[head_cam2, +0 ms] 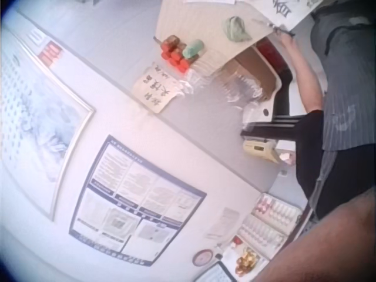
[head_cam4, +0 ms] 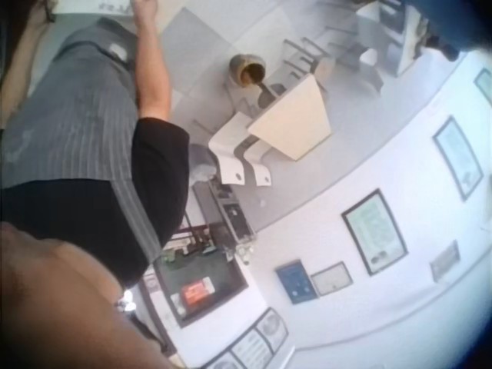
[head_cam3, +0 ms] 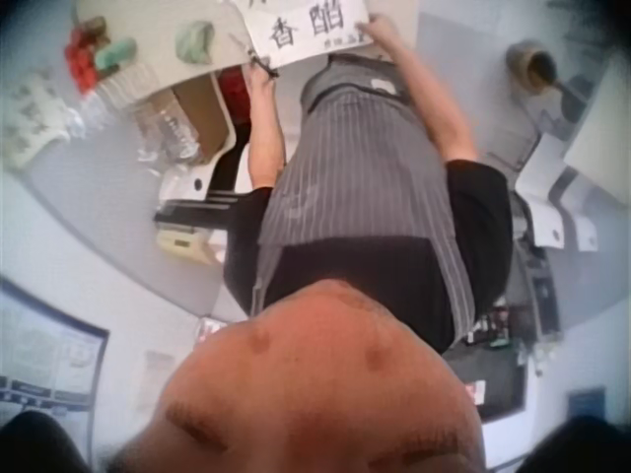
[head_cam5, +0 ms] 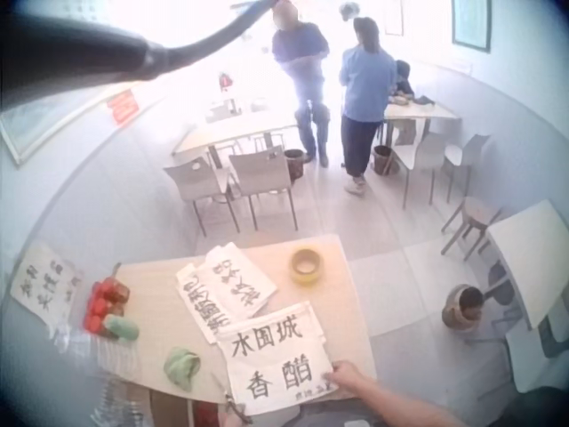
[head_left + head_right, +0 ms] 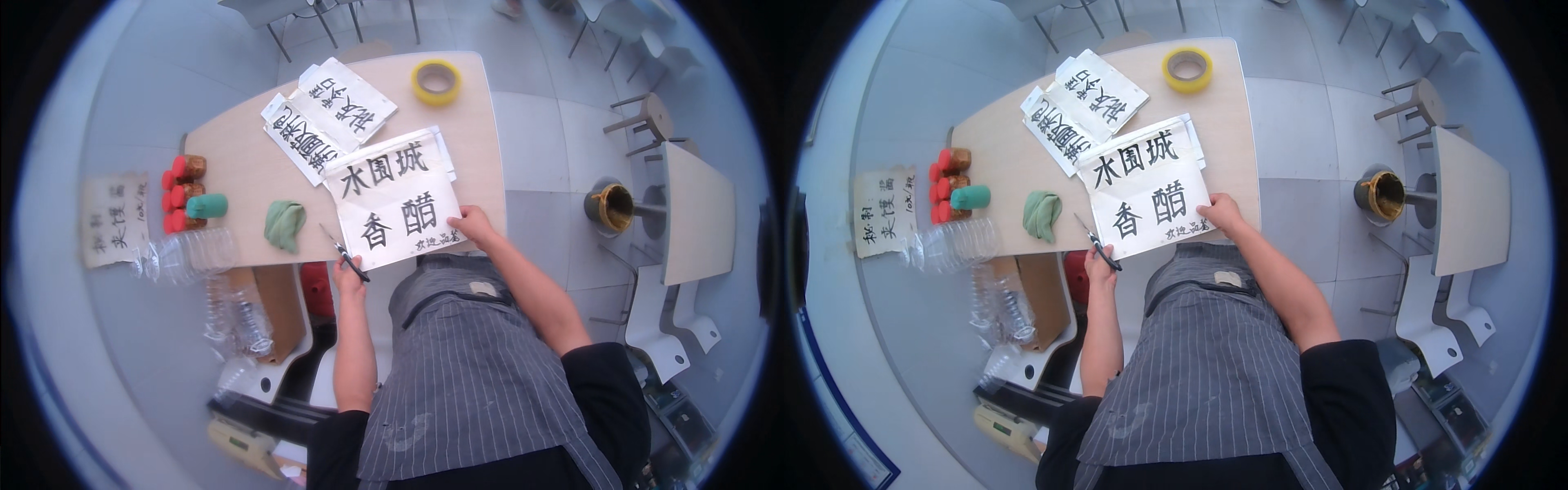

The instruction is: The person uses scissors to trim the edges of several sheets of paper with Chinese characters. They handle the paper one at a time, cutting along the borders and stacking the finished pieces on the table.

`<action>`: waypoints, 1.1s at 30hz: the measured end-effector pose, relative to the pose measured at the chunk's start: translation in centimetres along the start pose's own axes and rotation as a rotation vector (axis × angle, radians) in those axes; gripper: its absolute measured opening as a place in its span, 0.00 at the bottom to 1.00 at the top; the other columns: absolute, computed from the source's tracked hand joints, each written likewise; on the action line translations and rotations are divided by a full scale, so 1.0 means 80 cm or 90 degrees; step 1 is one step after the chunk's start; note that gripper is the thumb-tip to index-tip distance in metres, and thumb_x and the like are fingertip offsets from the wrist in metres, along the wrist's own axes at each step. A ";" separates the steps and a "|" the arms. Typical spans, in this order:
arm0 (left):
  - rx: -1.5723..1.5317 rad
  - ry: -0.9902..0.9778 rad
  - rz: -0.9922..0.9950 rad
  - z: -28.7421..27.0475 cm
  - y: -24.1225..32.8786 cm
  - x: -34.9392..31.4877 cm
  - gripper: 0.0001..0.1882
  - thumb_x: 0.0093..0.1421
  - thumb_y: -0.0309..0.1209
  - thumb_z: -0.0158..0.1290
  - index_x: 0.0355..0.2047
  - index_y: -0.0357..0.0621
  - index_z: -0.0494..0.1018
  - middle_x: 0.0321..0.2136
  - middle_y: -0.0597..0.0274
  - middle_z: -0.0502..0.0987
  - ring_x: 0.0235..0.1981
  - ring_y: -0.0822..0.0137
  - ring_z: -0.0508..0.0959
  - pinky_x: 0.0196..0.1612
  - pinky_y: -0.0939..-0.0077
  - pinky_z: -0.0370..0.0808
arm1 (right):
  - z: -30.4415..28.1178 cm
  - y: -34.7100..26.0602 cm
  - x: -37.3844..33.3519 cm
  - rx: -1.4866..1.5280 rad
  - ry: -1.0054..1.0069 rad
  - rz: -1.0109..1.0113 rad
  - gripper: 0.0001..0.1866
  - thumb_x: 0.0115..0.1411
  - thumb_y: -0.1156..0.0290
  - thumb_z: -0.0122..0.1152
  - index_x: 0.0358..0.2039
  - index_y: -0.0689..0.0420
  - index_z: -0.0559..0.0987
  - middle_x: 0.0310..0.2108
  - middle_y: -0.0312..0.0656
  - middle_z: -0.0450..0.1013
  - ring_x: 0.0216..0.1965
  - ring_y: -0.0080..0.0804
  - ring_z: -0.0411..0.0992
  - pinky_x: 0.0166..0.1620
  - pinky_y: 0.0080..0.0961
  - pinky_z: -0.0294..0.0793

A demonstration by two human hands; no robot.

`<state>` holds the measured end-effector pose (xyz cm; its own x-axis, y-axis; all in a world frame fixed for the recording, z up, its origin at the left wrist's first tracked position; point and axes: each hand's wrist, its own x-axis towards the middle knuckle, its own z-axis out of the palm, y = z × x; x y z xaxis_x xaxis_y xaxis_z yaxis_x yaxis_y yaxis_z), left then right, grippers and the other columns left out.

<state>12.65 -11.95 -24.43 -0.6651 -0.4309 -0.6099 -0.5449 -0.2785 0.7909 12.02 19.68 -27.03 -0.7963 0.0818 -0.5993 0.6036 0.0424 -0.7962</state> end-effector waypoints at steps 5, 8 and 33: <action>0.202 0.107 0.097 0.024 -0.002 -0.022 0.25 0.49 0.16 0.58 0.47 0.38 0.63 0.35 0.53 0.73 0.33 0.67 0.75 0.34 0.77 0.73 | -0.001 -0.022 -0.022 -0.105 0.066 -0.027 0.15 0.48 0.65 0.64 0.33 0.63 0.81 0.29 0.48 0.78 0.31 0.37 0.77 0.39 0.28 0.74; 0.232 0.110 0.110 0.027 -0.012 -0.030 0.24 0.49 0.16 0.58 0.46 0.38 0.63 0.36 0.52 0.73 0.34 0.67 0.74 0.36 0.77 0.73 | -0.008 -0.015 -0.023 -0.122 0.088 -0.022 0.16 0.48 0.65 0.64 0.33 0.63 0.80 0.29 0.48 0.78 0.31 0.36 0.77 0.39 0.28 0.74; -0.383 -0.388 -0.036 0.117 0.005 -0.045 0.18 0.55 0.17 0.51 0.46 0.42 0.63 0.34 0.61 0.72 0.31 0.66 0.75 0.29 0.72 0.77 | -0.003 -0.247 -0.247 -0.122 0.110 -0.809 0.10 0.45 0.88 0.60 0.29 0.64 0.76 0.35 0.50 0.77 0.38 0.41 0.78 0.38 0.27 0.79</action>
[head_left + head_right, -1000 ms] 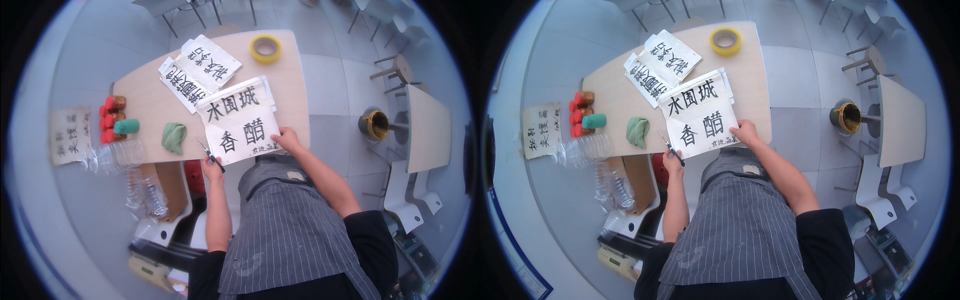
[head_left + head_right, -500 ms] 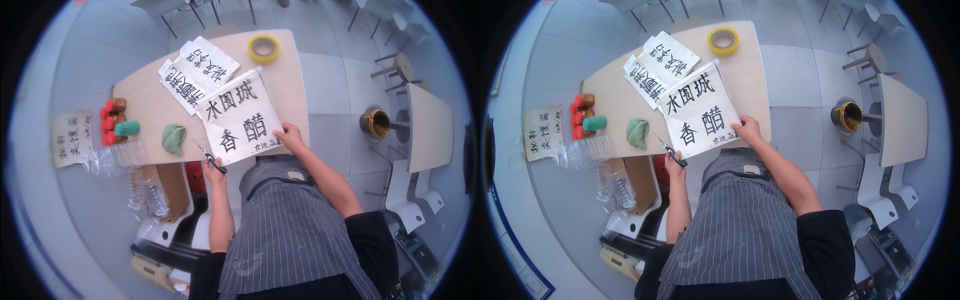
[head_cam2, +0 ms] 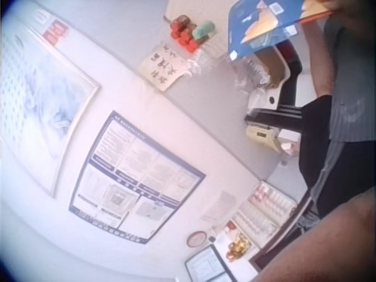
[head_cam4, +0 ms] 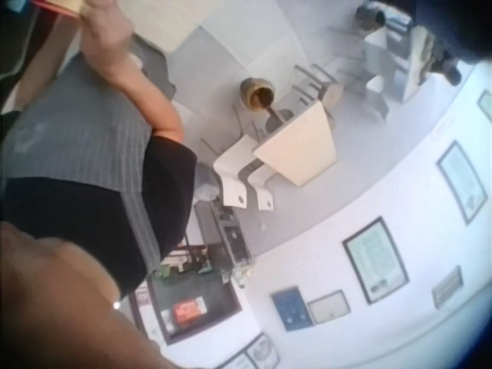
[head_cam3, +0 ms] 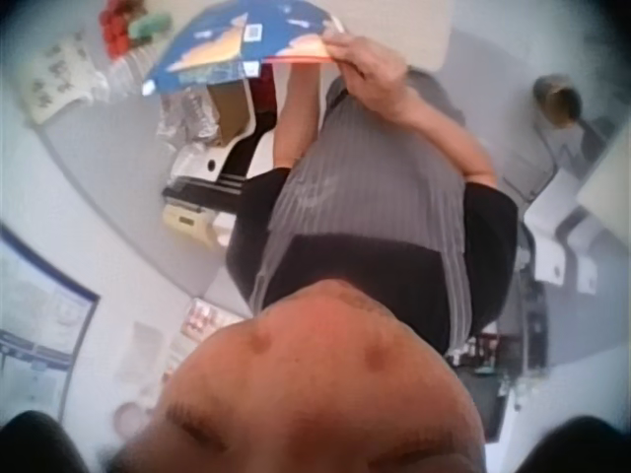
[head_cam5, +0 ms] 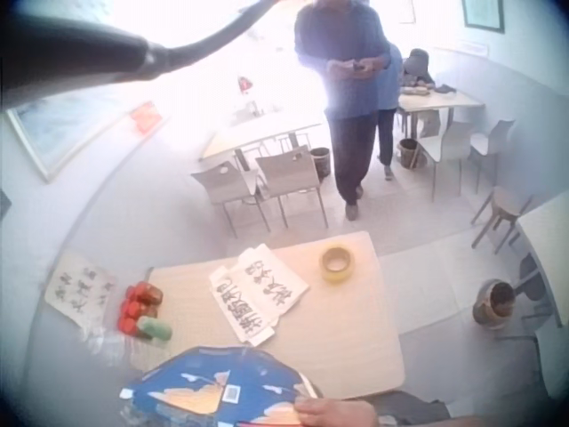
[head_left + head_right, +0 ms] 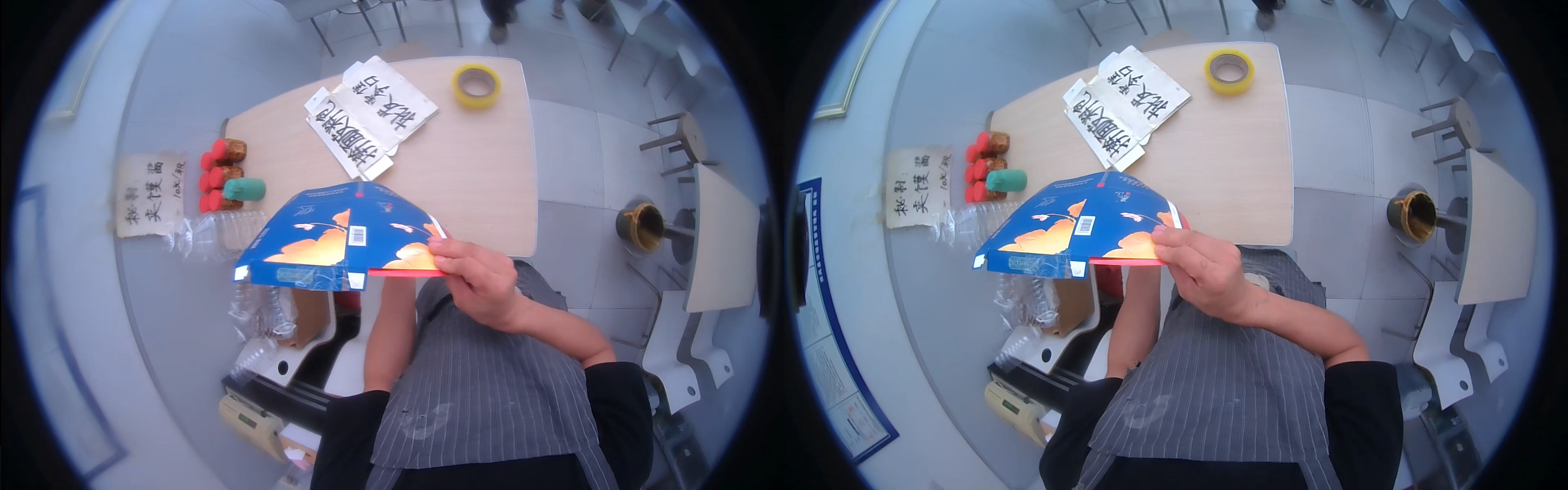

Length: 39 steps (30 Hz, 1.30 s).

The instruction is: The person uses scissors to trim the edges of several sheets of paper with Chinese characters. They handle the paper one at a time, cutting along the borders and stacking the finished pieces on the table.

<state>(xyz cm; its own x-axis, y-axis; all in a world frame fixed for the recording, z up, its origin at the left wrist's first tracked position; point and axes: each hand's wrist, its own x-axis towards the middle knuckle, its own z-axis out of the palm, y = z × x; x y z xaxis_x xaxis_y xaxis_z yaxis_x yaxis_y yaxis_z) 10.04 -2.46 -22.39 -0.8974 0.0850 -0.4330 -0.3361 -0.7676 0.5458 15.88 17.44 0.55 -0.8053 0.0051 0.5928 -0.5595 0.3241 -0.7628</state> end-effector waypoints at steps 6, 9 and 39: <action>-0.060 -0.074 -0.034 0.030 0.017 0.002 0.16 0.55 0.16 0.51 0.44 0.41 0.64 0.32 0.61 0.72 0.30 0.67 0.75 0.29 0.73 0.76 | -0.013 0.015 -0.007 0.055 0.107 0.132 0.07 0.50 0.86 0.60 0.31 0.65 0.75 0.34 0.47 0.77 0.33 0.31 0.77 0.34 0.22 0.77; 0.114 0.122 0.119 0.038 0.008 -0.008 0.13 0.56 0.18 0.48 0.42 0.41 0.65 0.34 0.60 0.73 0.33 0.64 0.76 0.31 0.70 0.75 | -0.025 0.041 0.003 0.145 0.207 0.333 0.06 0.54 0.83 0.59 0.34 0.66 0.76 0.31 0.42 0.76 0.31 0.23 0.74 0.35 0.19 0.75; 0.167 0.020 0.265 0.142 0.079 -0.095 0.21 0.54 0.21 0.56 0.46 0.40 0.59 0.27 0.62 0.72 0.23 0.70 0.74 0.27 0.78 0.73 | 0.064 0.102 -0.017 0.585 0.065 0.480 0.17 0.63 0.72 0.50 0.52 0.59 0.68 0.45 0.40 0.71 0.43 0.28 0.71 0.43 0.27 0.75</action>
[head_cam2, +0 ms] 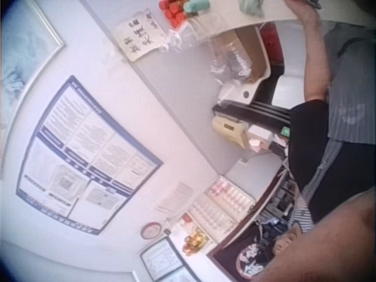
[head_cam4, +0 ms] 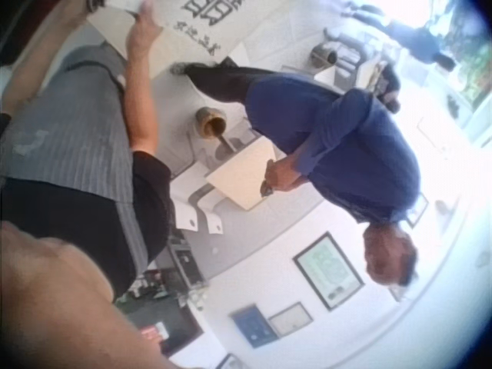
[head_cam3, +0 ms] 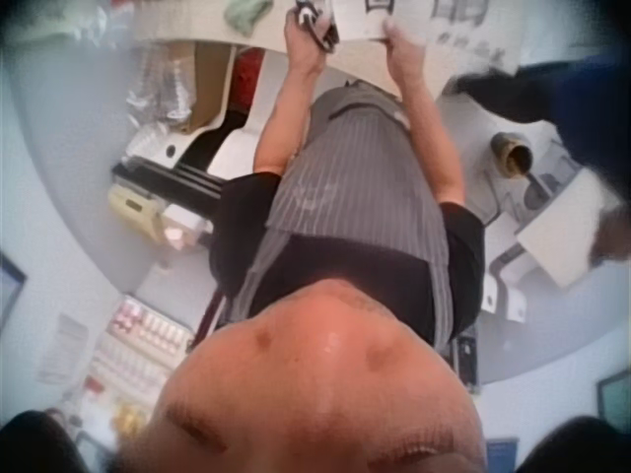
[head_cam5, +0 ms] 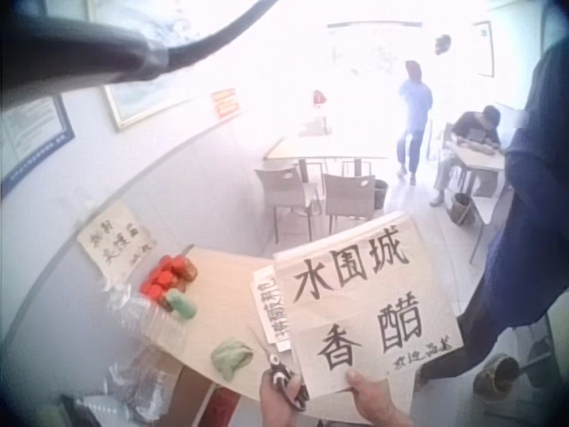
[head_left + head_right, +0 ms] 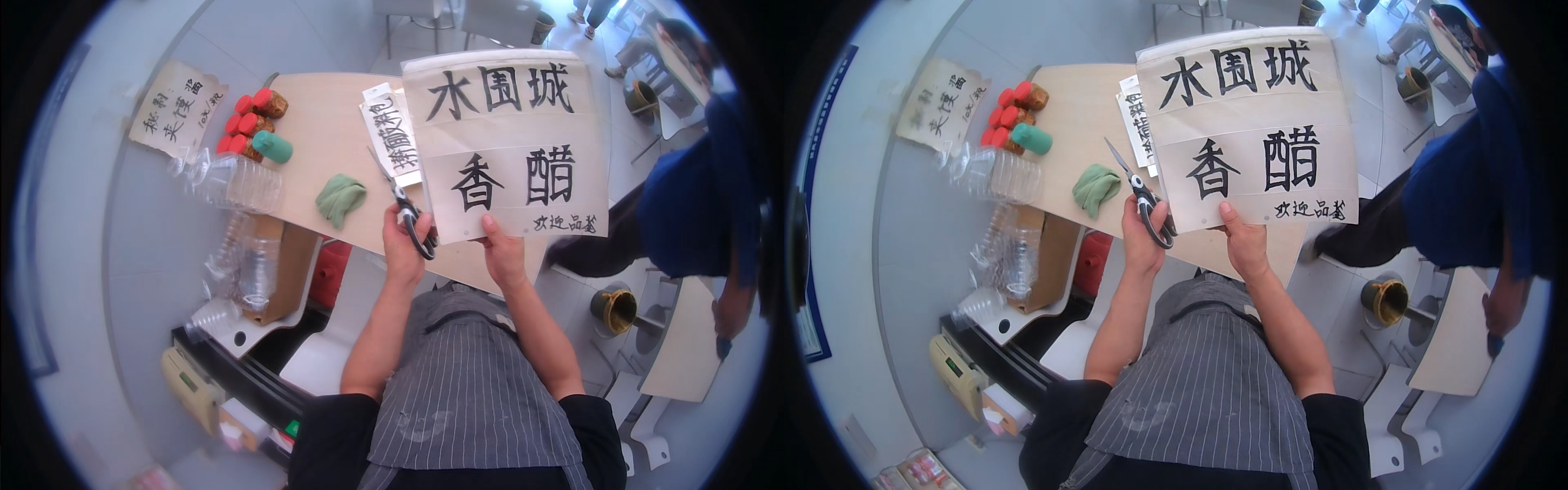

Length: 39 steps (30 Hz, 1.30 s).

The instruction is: The person uses scissors to trim the edges of several sheets of paper with Chinese characters. They handle the paper one at a time, cutting along the borders and stacking the finished pieces on the table.

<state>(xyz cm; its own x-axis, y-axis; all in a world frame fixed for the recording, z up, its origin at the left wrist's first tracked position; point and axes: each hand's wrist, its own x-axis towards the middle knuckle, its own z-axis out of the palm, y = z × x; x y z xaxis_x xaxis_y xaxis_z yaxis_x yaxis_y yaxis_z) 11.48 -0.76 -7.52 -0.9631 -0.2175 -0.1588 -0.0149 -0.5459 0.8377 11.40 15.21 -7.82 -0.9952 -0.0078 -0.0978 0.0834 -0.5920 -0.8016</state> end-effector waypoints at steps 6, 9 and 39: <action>-0.006 -0.054 -0.044 0.001 0.009 0.001 0.25 0.51 0.17 0.57 0.47 0.41 0.59 0.28 0.64 0.71 0.26 0.72 0.73 0.29 0.80 0.73 | 0.005 0.000 0.000 -0.041 0.036 -0.046 0.17 0.63 0.74 0.51 0.53 0.59 0.66 0.45 0.39 0.70 0.43 0.27 0.71 0.43 0.25 0.74; 0.001 -0.076 -0.038 0.000 0.005 -0.004 0.27 0.49 0.16 0.57 0.47 0.42 0.59 0.29 0.65 0.71 0.28 0.73 0.73 0.31 0.81 0.73 | 0.012 -0.001 -0.003 -0.040 0.092 -0.048 0.15 0.62 0.73 0.52 0.50 0.60 0.68 0.41 0.38 0.71 0.39 0.26 0.71 0.38 0.24 0.75; 0.254 -0.103 0.070 0.005 0.022 0.004 0.25 0.50 0.26 0.61 0.46 0.40 0.61 0.26 0.60 0.75 0.26 0.75 0.75 0.29 0.81 0.71 | 0.039 -0.008 -0.008 -0.028 0.063 -0.017 0.12 0.59 0.77 0.55 0.45 0.58 0.72 0.37 0.38 0.73 0.34 0.25 0.73 0.31 0.21 0.78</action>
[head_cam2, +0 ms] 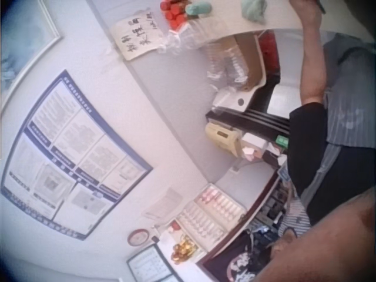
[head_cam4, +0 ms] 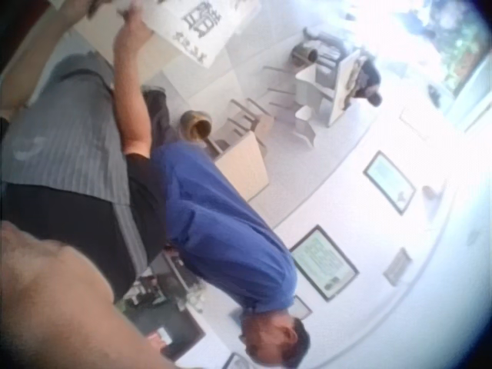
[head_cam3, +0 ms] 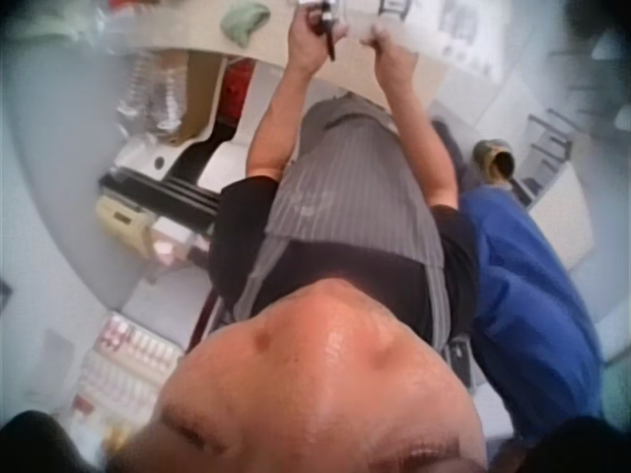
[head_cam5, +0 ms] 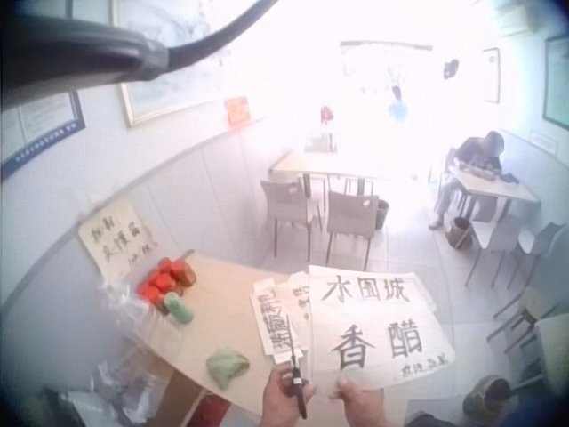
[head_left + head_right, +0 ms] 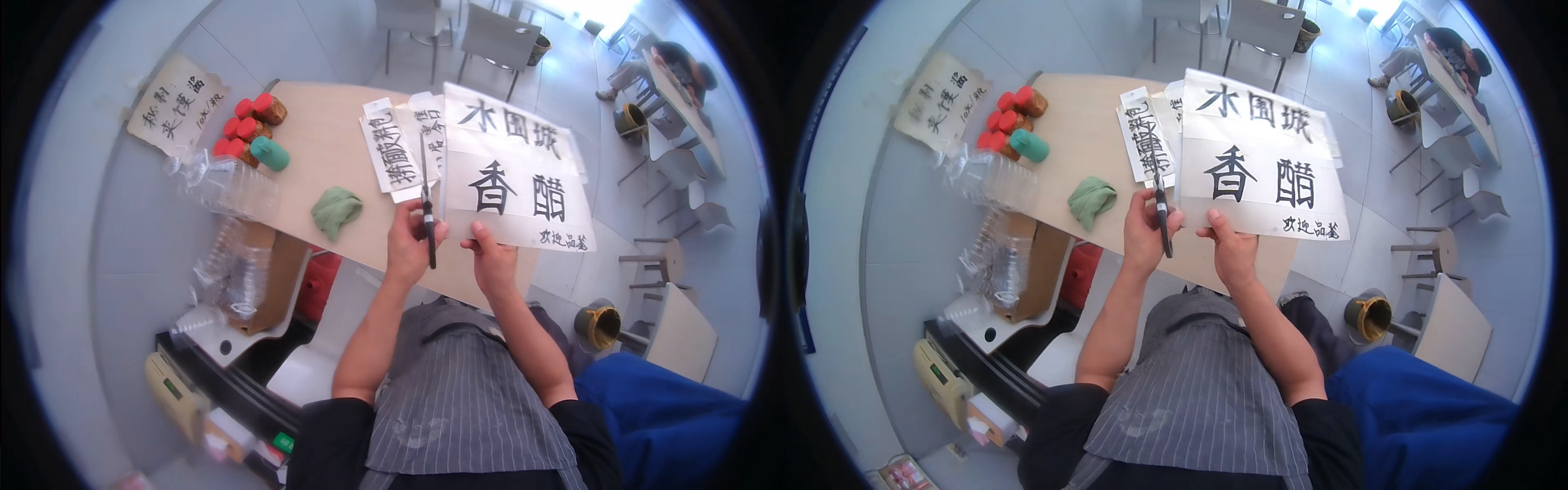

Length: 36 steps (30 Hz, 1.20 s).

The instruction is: The person uses scissors to trim the edges of several sheets of paper with Chinese characters. They handle the paper one at a time, cutting along the borders and stacking the finished pieces on the table.

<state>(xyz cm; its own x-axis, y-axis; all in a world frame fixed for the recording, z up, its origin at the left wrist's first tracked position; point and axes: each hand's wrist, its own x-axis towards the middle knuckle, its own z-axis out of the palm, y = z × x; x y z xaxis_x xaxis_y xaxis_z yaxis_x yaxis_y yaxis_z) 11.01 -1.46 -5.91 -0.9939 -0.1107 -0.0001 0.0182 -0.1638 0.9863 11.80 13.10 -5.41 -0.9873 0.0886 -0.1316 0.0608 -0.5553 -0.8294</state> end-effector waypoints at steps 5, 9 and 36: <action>0.308 -0.068 -0.111 -0.011 -0.018 -0.052 0.22 0.57 0.32 0.54 0.48 0.35 0.61 0.24 0.54 0.75 0.27 0.64 0.77 0.33 0.73 0.73 | -0.025 0.019 0.000 0.012 0.124 0.076 0.13 0.59 0.79 0.54 0.45 0.58 0.71 0.37 0.37 0.72 0.35 0.25 0.73 0.32 0.22 0.79; 0.389 -0.185 -0.276 -0.010 -0.022 -0.092 0.25 0.59 0.36 0.51 0.52 0.34 0.58 0.27 0.48 0.74 0.32 0.50 0.77 0.37 0.65 0.72 | -0.041 0.021 -0.010 0.010 0.185 0.192 0.15 0.59 0.79 0.54 0.48 0.57 0.69 0.41 0.38 0.70 0.37 0.26 0.72 0.34 0.22 0.80; 0.547 -0.319 -0.488 0.022 -0.077 -0.061 0.19 0.58 0.36 0.49 0.42 0.31 0.63 0.29 0.34 0.75 0.35 0.36 0.74 0.37 0.50 0.70 | -0.106 0.116 -0.016 0.078 0.390 0.331 0.16 0.61 0.82 0.48 0.50 0.62 0.65 0.44 0.44 0.68 0.38 0.34 0.73 0.38 0.29 0.82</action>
<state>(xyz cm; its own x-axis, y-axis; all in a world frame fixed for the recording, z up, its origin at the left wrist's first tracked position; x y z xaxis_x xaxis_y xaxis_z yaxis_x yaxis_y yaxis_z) 15.58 1.84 -11.65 -0.6532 0.1455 -0.7431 -0.4709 0.6904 0.5491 14.87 14.81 -17.55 -0.5794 0.2111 -0.7872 0.4384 -0.7335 -0.5194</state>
